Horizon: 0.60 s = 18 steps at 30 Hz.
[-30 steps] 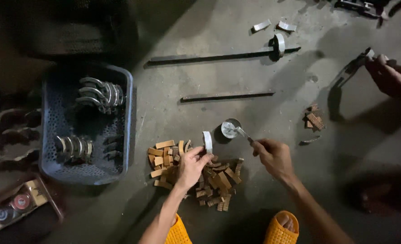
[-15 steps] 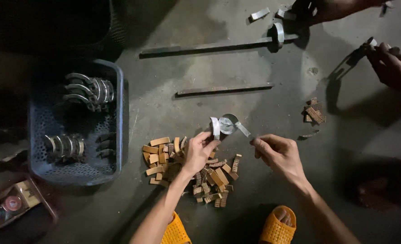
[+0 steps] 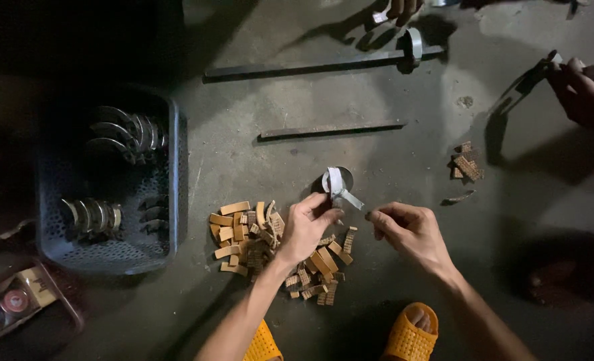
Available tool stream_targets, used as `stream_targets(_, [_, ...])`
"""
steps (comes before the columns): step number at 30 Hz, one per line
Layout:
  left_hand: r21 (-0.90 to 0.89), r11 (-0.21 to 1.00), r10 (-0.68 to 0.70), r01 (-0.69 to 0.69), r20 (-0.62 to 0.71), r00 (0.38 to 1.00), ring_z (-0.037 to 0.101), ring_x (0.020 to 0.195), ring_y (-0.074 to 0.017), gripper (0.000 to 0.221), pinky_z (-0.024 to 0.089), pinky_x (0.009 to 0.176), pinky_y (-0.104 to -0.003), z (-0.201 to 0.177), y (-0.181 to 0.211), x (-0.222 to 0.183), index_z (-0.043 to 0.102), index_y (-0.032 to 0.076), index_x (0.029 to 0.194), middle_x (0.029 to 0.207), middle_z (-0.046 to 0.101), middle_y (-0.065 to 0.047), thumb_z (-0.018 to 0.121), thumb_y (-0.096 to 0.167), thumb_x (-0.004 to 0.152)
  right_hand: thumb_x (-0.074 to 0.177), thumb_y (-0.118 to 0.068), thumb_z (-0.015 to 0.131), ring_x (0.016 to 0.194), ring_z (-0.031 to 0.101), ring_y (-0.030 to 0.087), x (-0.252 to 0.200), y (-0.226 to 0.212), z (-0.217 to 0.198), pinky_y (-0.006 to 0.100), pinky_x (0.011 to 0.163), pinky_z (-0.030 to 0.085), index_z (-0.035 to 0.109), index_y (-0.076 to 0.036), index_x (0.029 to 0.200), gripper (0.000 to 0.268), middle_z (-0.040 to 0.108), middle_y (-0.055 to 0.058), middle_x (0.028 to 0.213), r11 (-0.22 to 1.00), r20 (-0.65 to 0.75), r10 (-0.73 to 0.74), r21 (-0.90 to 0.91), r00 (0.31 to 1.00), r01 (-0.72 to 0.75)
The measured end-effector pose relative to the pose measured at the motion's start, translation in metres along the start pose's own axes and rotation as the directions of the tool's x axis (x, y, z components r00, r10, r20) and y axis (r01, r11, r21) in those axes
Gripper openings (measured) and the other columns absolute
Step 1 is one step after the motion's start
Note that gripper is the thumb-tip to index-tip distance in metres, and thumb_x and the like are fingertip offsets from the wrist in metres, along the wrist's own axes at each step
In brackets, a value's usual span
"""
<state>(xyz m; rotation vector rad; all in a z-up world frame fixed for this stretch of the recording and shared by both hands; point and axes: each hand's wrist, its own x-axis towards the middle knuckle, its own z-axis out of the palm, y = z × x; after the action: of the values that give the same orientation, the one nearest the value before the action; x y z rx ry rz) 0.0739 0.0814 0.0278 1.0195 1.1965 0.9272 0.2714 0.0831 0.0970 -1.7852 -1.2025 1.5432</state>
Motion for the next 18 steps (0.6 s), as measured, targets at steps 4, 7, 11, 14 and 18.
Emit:
stream_targets(4, [0.006, 1.0, 0.003, -0.004, 0.006, 1.0, 0.056, 0.074, -0.0093, 0.012, 0.051, 0.07, -0.025, -0.006, 0.019, -0.01, 0.074, 0.006, 0.087, 0.077, 0.065, -0.006, 0.082, 0.016, 0.088, 0.092, -0.015, 0.071, 0.046, 0.053, 0.02, 0.0, -0.003, -0.004, 0.033, 0.042, 0.043, 0.079, 0.002, 0.079, 0.023, 0.066, 0.017, 0.055, 0.993, 0.031, -0.045, -0.105, 0.999, 0.048])
stream_targets(7, [0.024, 0.999, 0.024, -0.025, 0.051, 0.998, 0.063, 0.087, -0.0159, 0.02, 0.054, 0.078, -0.031, -0.008, 0.016, -0.019, 0.075, 0.004, 0.098, 0.09, 0.071, -0.01, 0.078, 0.024, 0.093, 0.093, -0.017, 0.07, 0.044, 0.052, 0.019, 0.0, -0.001, -0.006, 0.032, 0.042, 0.043, 0.08, -0.003, 0.079, 0.022, 0.067, 0.013, 0.052, 0.986, 0.071, -0.105, -0.121, 0.992, 0.113])
stream_targets(11, [0.018, 0.998, 0.066, -0.067, 0.059, 0.996, 0.071, 0.1, -0.0268, 0.036, 0.057, 0.089, -0.042, -0.003, 0.033, -0.032, 0.072, -0.004, 0.112, 0.105, 0.073, -0.019, 0.074, 0.028, 0.096, 0.091, -0.016, 0.072, 0.045, 0.05, 0.017, -0.002, -0.009, -0.011, 0.032, 0.043, 0.042, 0.077, -0.002, 0.071, 0.025, 0.062, 0.011, 0.049, 0.988, 0.094, -0.113, -0.094, 0.989, 0.122])
stream_targets(14, [-0.05, 0.998, 0.025, -0.024, 0.023, 0.999, 0.071, 0.091, -0.0231, 0.03, 0.058, 0.087, -0.04, -0.005, 0.028, -0.041, 0.074, -0.001, 0.112, 0.099, 0.074, -0.015, 0.075, 0.023, 0.094, 0.092, -0.018, 0.072, 0.042, 0.052, 0.017, -0.007, -0.018, -0.014, 0.031, 0.042, 0.043, 0.077, -0.004, 0.068, 0.029, 0.064, 0.011, 0.047, 0.969, 0.077, -0.172, -0.165, 0.982, 0.182])
stream_targets(18, [-0.084, 0.996, 0.0, -0.001, -0.021, 1.0, 0.071, 0.094, -0.0207, 0.028, 0.058, 0.09, -0.041, -0.007, 0.02, -0.045, 0.076, 0.002, 0.111, 0.097, 0.075, -0.013, 0.079, 0.022, 0.091, 0.093, -0.019, 0.07, 0.037, 0.059, 0.018, -0.021, -0.015, -0.014, 0.027, 0.042, 0.049, 0.077, -0.006, 0.074, 0.024, 0.069, 0.009, 0.048, 0.889, 0.065, -0.375, -0.258, 0.925, 0.379])
